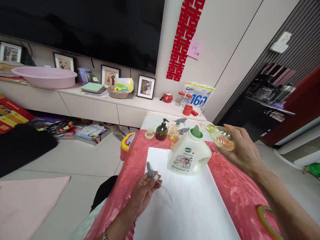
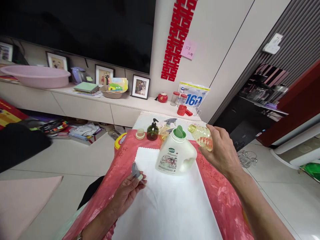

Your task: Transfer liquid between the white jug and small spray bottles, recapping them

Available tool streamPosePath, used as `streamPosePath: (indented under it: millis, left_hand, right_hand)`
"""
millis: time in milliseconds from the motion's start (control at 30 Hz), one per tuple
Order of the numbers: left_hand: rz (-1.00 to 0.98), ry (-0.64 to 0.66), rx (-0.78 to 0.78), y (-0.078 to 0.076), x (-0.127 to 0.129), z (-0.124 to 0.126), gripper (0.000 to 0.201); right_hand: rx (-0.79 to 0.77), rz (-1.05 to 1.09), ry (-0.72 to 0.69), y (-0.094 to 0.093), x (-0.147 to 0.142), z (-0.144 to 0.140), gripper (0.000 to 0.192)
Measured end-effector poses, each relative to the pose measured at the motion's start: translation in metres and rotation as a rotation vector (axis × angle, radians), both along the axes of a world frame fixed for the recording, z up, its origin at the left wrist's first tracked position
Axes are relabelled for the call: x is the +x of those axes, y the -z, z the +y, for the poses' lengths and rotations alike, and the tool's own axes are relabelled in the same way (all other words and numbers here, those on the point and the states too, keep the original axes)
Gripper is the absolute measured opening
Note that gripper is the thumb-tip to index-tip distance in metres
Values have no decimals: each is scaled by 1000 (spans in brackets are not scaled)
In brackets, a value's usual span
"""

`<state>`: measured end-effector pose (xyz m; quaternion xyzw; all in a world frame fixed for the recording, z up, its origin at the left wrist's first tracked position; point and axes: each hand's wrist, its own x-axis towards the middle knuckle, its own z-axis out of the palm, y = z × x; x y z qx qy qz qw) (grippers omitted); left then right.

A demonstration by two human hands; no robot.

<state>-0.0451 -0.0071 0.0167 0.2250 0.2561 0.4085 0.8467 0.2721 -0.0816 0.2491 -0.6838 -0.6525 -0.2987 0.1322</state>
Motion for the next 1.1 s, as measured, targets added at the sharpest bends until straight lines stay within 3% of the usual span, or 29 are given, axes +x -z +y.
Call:
streamPosePath:
  millis: [333, 1100]
  left_hand:
    - [7, 3, -9, 2, 1, 0, 42]
    - [5, 7, -11, -2, 1, -1, 44]
  right_hand:
    - [-87, -125, -22, -9, 2, 8, 65]
    - [-99, -336, -44, -21, -4, 18, 55]
